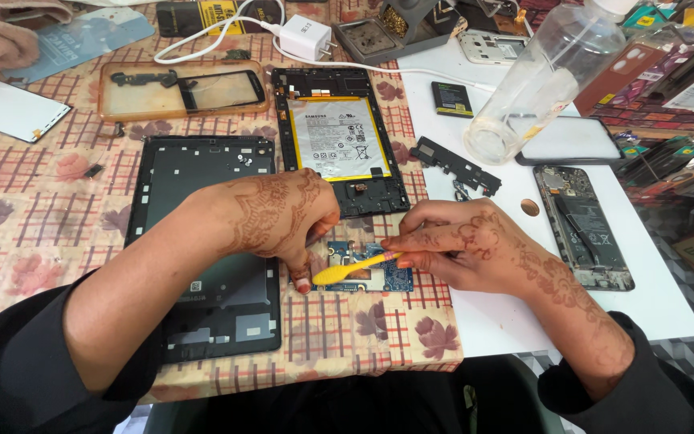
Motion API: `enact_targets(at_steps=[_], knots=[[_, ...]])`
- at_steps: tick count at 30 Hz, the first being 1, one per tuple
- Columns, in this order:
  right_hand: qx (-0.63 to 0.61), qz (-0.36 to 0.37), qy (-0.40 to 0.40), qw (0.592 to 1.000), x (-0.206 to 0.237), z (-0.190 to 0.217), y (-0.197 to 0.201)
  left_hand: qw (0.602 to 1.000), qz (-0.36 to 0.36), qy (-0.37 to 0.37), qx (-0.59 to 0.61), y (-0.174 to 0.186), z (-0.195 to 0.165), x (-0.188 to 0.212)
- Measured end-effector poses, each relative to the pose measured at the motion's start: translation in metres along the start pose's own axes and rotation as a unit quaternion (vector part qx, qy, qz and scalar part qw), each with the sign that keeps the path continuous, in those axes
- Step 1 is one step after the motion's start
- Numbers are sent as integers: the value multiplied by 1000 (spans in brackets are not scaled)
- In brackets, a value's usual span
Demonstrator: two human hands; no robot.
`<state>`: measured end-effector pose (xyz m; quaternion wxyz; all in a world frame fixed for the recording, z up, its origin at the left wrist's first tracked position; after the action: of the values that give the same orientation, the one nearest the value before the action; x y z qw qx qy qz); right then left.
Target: The person disassembles a tablet by removing screws and prying open the casing. They then clean the motherboard with a brush and reassemble the device by reconnecting components and securing the back cover.
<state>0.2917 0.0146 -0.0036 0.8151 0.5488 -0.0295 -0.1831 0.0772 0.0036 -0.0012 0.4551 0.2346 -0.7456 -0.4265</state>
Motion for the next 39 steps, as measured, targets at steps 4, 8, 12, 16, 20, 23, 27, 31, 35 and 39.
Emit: enact_targets(at_steps=[4, 8, 12, 16, 20, 23, 27, 31, 35, 39], knots=[[-23, -10, 17, 1000, 5, -4, 4, 1000, -16, -8, -8, 1, -1, 2], [-42, -11, 14, 999, 12, -10, 15, 1000, -11, -12, 13, 2, 5, 6], [-39, -13, 14, 999, 13, -10, 15, 999, -29, -38, -5, 5, 9, 9], [-12, -9, 5, 1000, 7, -5, 6, 998, -44, -39, -13, 6, 10, 6], [-5, 0, -8, 1000, -1, 0, -1, 997, -51, -57, -10, 8, 8, 2], [10, -5, 19, 1000, -5, 2, -2, 996, -59, -71, 3, 11, 7, 0], [-21, -9, 34, 999, -1, -3, 7, 997, -43, -64, 28, 11, 8, 0], [-36, 3, 21, 999, 3, -8, 11, 998, -28, -55, 31, 10, 10, 1], [-8, 3, 43, 999, -5, -1, 2, 996, -44, -78, 20, 12, 7, -1], [50, 19, 37, 998, -15, 8, -8, 997, -49, -62, 16, 13, 7, 2]])
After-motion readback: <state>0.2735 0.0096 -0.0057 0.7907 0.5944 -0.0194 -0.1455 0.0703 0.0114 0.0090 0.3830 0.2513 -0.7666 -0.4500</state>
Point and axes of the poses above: each hand's wrist, its own x-axis away from the middle knuckle, its own y-axis out of the back of the hand, z = x × y, the point moved 4 cm from there along -x, towards the middle knuckle, and after that the axes turned 11 degrees about z, right-handed, at the moved point
